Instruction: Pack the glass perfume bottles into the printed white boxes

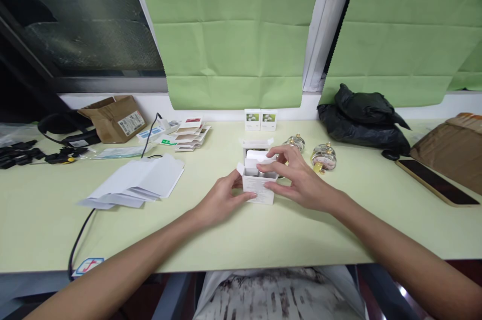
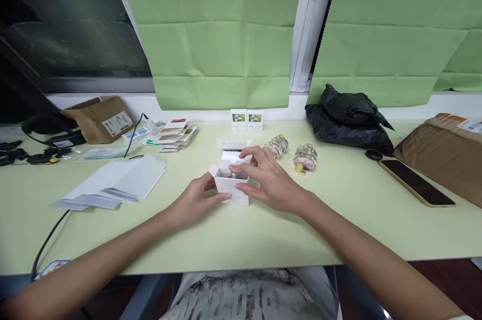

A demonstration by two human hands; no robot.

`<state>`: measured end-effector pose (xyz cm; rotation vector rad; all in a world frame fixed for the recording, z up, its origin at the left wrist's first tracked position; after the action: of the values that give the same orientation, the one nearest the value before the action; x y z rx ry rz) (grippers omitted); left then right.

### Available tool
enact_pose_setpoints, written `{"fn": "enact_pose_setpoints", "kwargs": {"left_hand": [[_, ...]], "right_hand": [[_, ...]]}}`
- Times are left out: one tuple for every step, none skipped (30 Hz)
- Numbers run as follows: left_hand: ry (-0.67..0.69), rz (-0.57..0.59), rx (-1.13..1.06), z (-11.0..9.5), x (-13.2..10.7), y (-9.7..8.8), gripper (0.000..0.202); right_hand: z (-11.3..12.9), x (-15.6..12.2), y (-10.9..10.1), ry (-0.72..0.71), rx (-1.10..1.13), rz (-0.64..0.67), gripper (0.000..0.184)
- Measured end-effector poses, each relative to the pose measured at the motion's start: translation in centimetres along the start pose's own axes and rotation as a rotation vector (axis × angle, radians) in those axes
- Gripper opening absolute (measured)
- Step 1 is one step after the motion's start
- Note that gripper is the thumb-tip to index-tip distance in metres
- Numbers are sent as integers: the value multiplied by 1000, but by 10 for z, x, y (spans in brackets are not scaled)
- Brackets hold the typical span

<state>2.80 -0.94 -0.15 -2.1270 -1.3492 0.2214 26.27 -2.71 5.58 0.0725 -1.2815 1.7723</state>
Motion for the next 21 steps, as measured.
{"fn": "enact_pose_setpoints", "kwargs": {"left_hand": [[3, 0, 4, -1, 0, 0, 39], [5, -2, 12, -1, 0, 0, 39], [5, -3, 22, -1, -1, 0, 40], [5, -6, 34, -1, -1, -1, 40], [5, -8, 46, -1, -1, -1, 40], [7, -9, 55, -1, -1, -1, 41], [12, -8, 59, -1, -1, -2, 42], [17, -5, 60, 0, -1, -2, 44], [22, -1, 56, 0, -1, -2, 44], [25, 4, 51, 1, -1, -2, 44], [25, 7, 47, 1, -1, -2, 44], [25, 8, 44, 2, 0, -2, 43], [26, 8, 42, 2, 0, -2, 43], [28, 9, 40, 2, 0, -1, 44], [32, 12, 35, 3, 0, -1, 47], [34, 14, 29, 3, 0, -1, 50], [34, 15, 25, 3, 0, -1, 52], [30, 14, 24, 3, 0, -1, 53], [24, 12, 27, 4, 0, -2, 52], [19, 12, 32, 4, -1, -2, 49], [17, 12, 38, 4, -1, -3, 48]], "right_hand": [[0, 0, 0, -9, -10, -11, 35], [0, 0, -1, -18, -15, -17, 33], [1, 0, -1, -27, -15, -16, 33], [0, 0, 0, -30, -9, -6, 33], [0, -1, 0, -27, 0, 7, 34], [0, -1, 1, -22, 8, 18, 36], [-1, -1, 1, -17, 11, 23, 37], [-2, -2, 2, -11, 10, 18, 38], [-2, -2, 1, -10, 5, 6, 38], [-3, -2, 1, -15, -1, -9, 38], [-3, -2, 1, -23, -4, -21, 37], [-2, -3, 1, -31, -2, -29, 36], [-2, -3, 2, -37, 5, -31, 36], [-1, -3, 3, -40, 13, -27, 37], [0, -3, 4, -40, 21, -22, 38], [0, -3, 5, -38, 25, -16, 40], [1, -4, 6, -37, 26, -16, 42], [1, -4, 7, -39, 27, -22, 43], [1, -4, 7, -42, 31, -34, 44], [1, -5, 7, -44, 38, -51, 43], [0, -5, 7, -43, 49, -72, 43]]}}
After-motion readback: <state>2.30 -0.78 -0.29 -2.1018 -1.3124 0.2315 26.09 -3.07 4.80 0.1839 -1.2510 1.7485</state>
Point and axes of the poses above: each hand's wrist, its own x-axis towards the middle knuckle, its own y-axis out of the palm, z = x × y, the point moved 3 cm from there along x, towards the middle knuckle, and after that the axes turned 11 degrees about x, right-handed, at the moved point
